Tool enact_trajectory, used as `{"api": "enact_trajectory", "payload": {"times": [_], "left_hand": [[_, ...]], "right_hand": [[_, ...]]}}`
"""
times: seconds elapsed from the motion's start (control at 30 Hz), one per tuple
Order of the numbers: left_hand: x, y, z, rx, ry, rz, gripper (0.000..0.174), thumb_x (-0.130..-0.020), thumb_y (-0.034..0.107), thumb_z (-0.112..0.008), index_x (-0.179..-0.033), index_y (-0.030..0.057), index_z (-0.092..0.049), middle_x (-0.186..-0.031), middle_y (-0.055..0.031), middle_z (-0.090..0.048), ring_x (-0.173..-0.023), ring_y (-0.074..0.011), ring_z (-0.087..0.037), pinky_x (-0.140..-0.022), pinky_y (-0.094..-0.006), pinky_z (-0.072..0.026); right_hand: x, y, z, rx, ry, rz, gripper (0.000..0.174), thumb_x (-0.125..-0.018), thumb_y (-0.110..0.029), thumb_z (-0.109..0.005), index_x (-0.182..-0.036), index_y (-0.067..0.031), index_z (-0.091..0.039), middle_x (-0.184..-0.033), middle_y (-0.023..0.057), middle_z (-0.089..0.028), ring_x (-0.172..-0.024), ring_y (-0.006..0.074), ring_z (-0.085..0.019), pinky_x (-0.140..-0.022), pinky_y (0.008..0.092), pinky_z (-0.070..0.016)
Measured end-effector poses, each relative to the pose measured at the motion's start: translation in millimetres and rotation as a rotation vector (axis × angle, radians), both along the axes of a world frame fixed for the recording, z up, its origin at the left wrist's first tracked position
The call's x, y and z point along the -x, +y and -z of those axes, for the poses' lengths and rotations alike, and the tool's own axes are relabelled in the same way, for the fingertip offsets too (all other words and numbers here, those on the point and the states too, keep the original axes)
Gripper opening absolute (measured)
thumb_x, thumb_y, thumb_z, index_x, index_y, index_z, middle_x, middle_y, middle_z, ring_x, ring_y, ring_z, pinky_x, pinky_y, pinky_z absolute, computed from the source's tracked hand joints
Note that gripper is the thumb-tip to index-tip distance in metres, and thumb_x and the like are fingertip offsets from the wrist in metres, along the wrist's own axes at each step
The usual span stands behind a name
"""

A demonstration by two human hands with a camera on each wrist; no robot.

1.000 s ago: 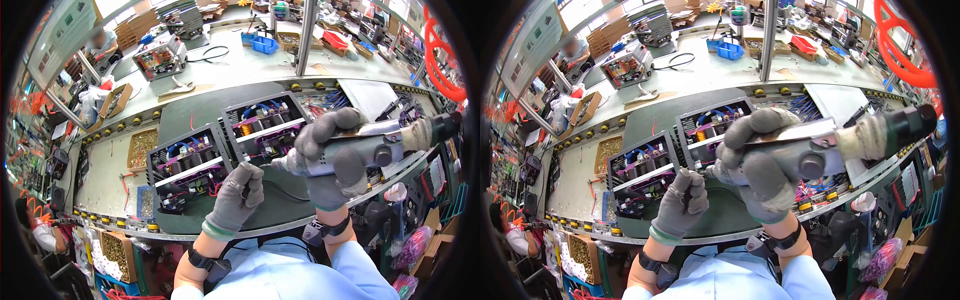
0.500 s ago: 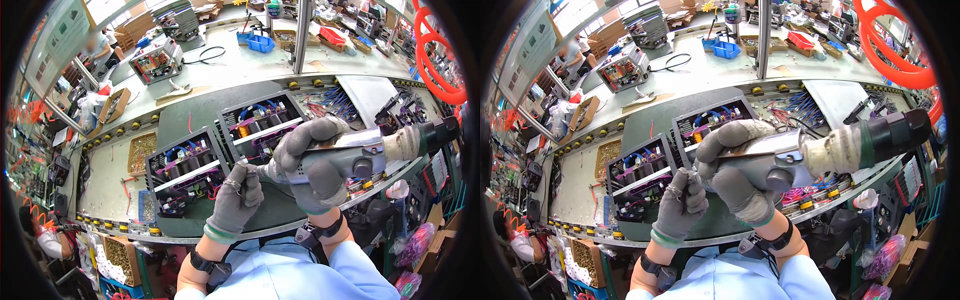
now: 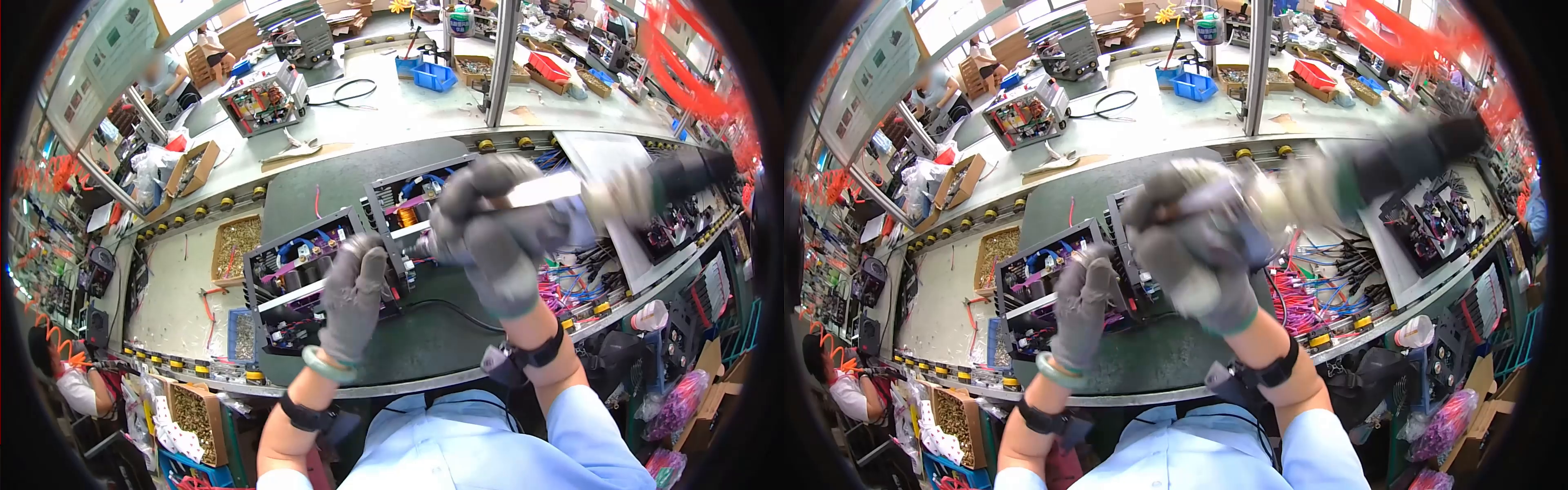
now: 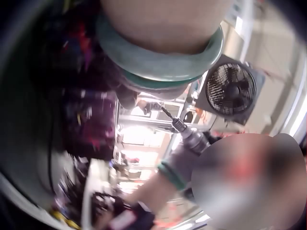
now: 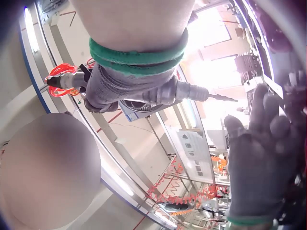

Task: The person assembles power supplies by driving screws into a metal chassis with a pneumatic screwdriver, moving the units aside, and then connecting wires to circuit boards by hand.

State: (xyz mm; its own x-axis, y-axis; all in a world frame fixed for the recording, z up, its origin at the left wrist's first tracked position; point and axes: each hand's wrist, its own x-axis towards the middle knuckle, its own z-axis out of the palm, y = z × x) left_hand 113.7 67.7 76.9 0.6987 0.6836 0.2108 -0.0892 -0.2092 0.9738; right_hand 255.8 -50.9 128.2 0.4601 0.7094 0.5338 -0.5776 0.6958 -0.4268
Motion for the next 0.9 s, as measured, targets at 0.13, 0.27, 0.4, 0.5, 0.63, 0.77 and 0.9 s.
{"api": "enact_trajectory", "payload": {"times": [0.13, 0.27, 0.4, 0.5, 0.63, 0.77, 0.9], "left_hand": [[-25.2, 39.8, -8.4, -1.035, 0.440, -0.243, 0.065, -0.088, 0.050, -0.067, -0.132, 0.0031, -0.056, -0.120, -0.0187, -0.065, -0.109, -0.0330, -0.063, -0.093, -0.0456, -0.0491], [-39.0, 42.5, 0.7, -0.804, 0.869, -0.112, 0.098, -0.074, 0.064, -0.070, -0.148, 0.0062, -0.042, -0.157, -0.0216, -0.032, -0.149, -0.0424, -0.020, -0.122, -0.0486, -0.0155], [-39.4, 44.5, 5.4, -0.820, 0.832, -0.072, 0.094, -0.076, 0.060, -0.070, -0.147, 0.0052, -0.042, -0.156, -0.0204, -0.036, -0.149, -0.0403, -0.022, -0.122, -0.0487, -0.0138], [-40.8, 44.2, 7.8, -0.829, 0.863, -0.094, 0.090, -0.075, 0.058, -0.069, -0.148, 0.0104, -0.044, -0.156, -0.0138, -0.039, -0.149, -0.0360, -0.023, -0.123, -0.0490, -0.0116], [-39.7, 47.2, 11.4, -0.841, 0.821, -0.096, 0.088, -0.075, 0.058, -0.070, -0.145, 0.0087, -0.047, -0.155, -0.0144, -0.039, -0.149, -0.0359, -0.024, -0.122, -0.0494, -0.0125], [-40.5, 46.4, 7.9, -0.825, 0.798, -0.092, 0.086, -0.074, 0.057, -0.071, -0.140, 0.0064, -0.051, -0.154, -0.0154, -0.040, -0.148, -0.0364, -0.026, -0.121, -0.0507, -0.0153], [-38.7, 49.3, 10.5, -0.823, 0.777, -0.051, 0.083, -0.073, 0.056, -0.072, -0.139, 0.0080, -0.053, -0.154, -0.0166, -0.040, -0.146, -0.0382, -0.029, -0.120, -0.0524, -0.0172]], "right_hand": [[-25.8, 71.6, -18.0, 0.228, -0.271, 0.448, 0.022, -0.083, 0.003, -0.073, -0.103, 0.0025, -0.065, -0.096, 0.0056, -0.069, -0.085, 0.0107, -0.065, -0.074, 0.0240, -0.0539], [-26.2, 100.7, -5.5, 0.316, -0.348, 0.508, 0.022, -0.082, -0.001, -0.072, -0.103, 0.0029, -0.065, -0.091, 0.0049, -0.069, -0.082, 0.0094, -0.064, -0.071, 0.0248, -0.0538], [-26.1, 114.1, 6.5, 0.414, -0.370, 0.478, 0.022, -0.082, -0.007, -0.073, -0.101, 0.0026, -0.066, -0.086, 0.0032, -0.069, -0.079, 0.0092, -0.064, -0.071, 0.0261, -0.0537], [-24.5, 115.7, 5.9, 0.419, -0.387, 0.458, 0.021, -0.081, -0.008, -0.073, -0.099, 0.0018, -0.067, -0.086, 0.0033, -0.069, -0.078, 0.0085, -0.064, -0.070, 0.0254, -0.0534], [-19.4, 121.0, 6.2, 0.476, -0.431, 0.492, 0.020, -0.080, -0.009, -0.074, -0.096, 0.0003, -0.067, -0.084, 0.0026, -0.069, -0.076, 0.0079, -0.063, -0.069, 0.0255, -0.0529], [-16.5, 125.0, 5.3, 0.482, -0.632, 0.621, 0.023, -0.080, -0.010, -0.075, -0.099, -0.0002, -0.067, -0.086, 0.0033, -0.069, -0.076, 0.0091, -0.063, -0.070, 0.0273, -0.0535], [-11.4, 125.8, -4.1, 0.619, -0.798, 0.684, 0.029, -0.079, -0.011, -0.076, -0.104, 0.0000, -0.067, -0.087, 0.0041, -0.070, -0.079, 0.0100, -0.065, -0.074, 0.0280, -0.0541]]}}
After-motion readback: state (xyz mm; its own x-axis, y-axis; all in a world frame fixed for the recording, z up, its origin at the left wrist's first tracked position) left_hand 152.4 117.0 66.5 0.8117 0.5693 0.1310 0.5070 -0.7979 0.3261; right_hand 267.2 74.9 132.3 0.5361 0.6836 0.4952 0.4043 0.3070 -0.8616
